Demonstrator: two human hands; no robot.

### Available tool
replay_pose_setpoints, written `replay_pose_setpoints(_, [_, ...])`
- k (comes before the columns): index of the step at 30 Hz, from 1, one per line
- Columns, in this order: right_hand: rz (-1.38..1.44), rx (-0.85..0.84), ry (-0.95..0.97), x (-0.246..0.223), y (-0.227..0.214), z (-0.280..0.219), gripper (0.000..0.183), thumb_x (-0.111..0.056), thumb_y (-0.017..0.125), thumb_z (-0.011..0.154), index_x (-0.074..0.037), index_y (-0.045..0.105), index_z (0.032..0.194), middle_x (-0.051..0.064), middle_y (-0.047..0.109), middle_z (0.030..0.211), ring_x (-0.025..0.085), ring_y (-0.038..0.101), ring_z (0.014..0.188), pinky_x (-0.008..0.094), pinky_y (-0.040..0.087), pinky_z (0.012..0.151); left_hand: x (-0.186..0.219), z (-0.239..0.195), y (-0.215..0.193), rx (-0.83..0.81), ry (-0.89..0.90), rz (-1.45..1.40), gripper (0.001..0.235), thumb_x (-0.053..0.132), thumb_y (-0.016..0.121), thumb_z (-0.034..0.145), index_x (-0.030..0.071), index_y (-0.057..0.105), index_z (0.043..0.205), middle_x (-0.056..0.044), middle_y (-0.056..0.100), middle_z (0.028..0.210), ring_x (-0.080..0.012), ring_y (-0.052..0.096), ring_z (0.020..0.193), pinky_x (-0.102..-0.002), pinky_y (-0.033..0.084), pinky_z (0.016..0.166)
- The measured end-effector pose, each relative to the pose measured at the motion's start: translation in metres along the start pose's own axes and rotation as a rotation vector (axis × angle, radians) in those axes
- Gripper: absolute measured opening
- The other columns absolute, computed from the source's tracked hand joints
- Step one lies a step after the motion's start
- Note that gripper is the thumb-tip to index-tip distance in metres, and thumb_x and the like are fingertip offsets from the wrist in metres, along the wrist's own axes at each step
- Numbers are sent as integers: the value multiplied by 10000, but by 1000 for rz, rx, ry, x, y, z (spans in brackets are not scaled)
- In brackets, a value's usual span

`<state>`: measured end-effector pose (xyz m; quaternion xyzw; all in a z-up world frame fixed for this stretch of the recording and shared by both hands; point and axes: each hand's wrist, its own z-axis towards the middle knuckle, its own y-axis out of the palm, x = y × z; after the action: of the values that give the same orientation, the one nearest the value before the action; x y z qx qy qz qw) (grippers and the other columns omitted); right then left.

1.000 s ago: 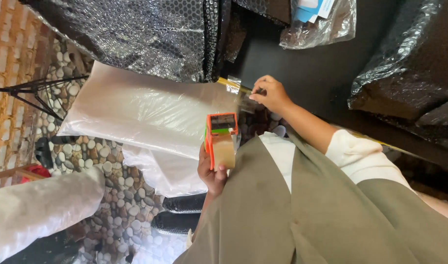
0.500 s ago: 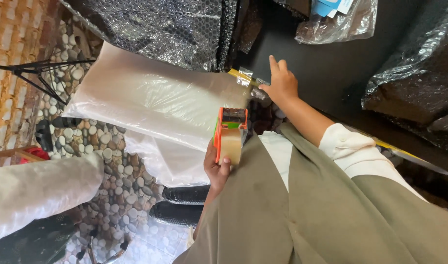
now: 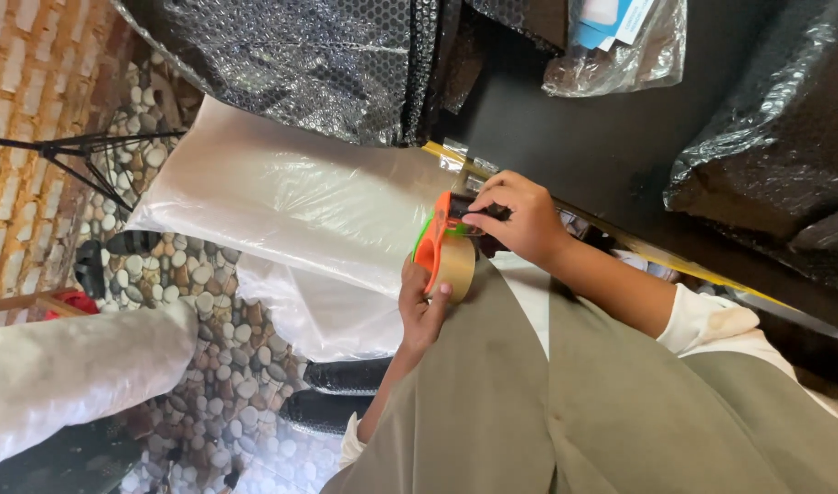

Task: The person places a green tote bag onto a sheet of bubble wrap, folds the wrap around it, and secures the bundle with clear packing tape. The person uses a tape dispenser to apply multiple strips of tape to seal the package.

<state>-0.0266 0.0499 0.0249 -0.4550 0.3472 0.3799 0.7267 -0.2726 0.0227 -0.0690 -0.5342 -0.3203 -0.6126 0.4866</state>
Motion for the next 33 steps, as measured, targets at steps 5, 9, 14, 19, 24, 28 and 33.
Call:
replay_pose_setpoints(5, [-215, -2, -141, 23, 6, -16, 150, -83, 817, 876, -83, 671, 840, 20, 734, 921, 225, 722, 841, 324, 578, 751, -18, -2, 6, 13, 57, 131, 387, 291, 794, 920, 33, 551, 768, -123, 521, 755, -357, 585, 799, -614, 288, 1161])
replay_pose_setpoints(9, [-356, -77, -87, 11, 0, -23, 177, -142, 721, 963, -99, 585, 859, 53, 673, 755, 256, 692, 699, 356, 567, 656, -26, -6, 7, 59, -17, 260, 503, 363, 857, 858, 37, 511, 692, -133, 489, 681, -394, 591, 777, -567, 396, 1091])
replay_pose_setpoints(14, [-96, -195, 154, -2, -17, -15, 155, -185, 755, 914, -124, 628, 849, 30, 638, 663, 260, 640, 619, 347, 503, 583, -34, -8, 2, 24, -201, 261, 577, 471, 878, 813, 91, 481, 637, -106, 470, 648, -327, 601, 778, -425, 495, 877])
replay_pose_setpoints(19, [-6, -300, 185, -59, -49, 5, 128, -130, 769, 887, -96, 661, 829, 50, 664, 643, 243, 646, 594, 315, 511, 593, -39, -7, 5, -32, -561, 259, 459, 502, 881, 781, 101, 659, 804, -102, 599, 726, -256, 635, 731, -387, 545, 760])
replay_pose_setpoints(24, [10, -280, 224, -67, -79, 11, 127, -155, 808, 848, -116, 692, 814, 44, 675, 633, 223, 646, 588, 307, 502, 600, -36, -7, 1, -64, -645, 197, 530, 459, 980, 660, 96, 733, 958, -133, 603, 736, -258, 635, 685, -356, 568, 703])
replay_pose_setpoints(28, [140, -174, 365, -52, -95, 21, 115, -55, 785, 877, -47, 678, 835, 45, 696, 658, 109, 624, 576, 215, 504, 628, -3, 3, -2, -106, -669, 179, 437, 434, 993, 659, 168, 752, 909, -75, 635, 727, -195, 641, 681, -306, 568, 708])
replay_pose_setpoints(33, [304, -140, 484, 2, -90, 35, 122, -22, 768, 930, 18, 659, 893, 129, 718, 729, 101, 672, 625, 194, 550, 618, 10, 7, 2, -143, -687, 122, 436, 322, 979, 666, 83, 739, 941, -136, 655, 750, -242, 627, 714, -359, 565, 727])
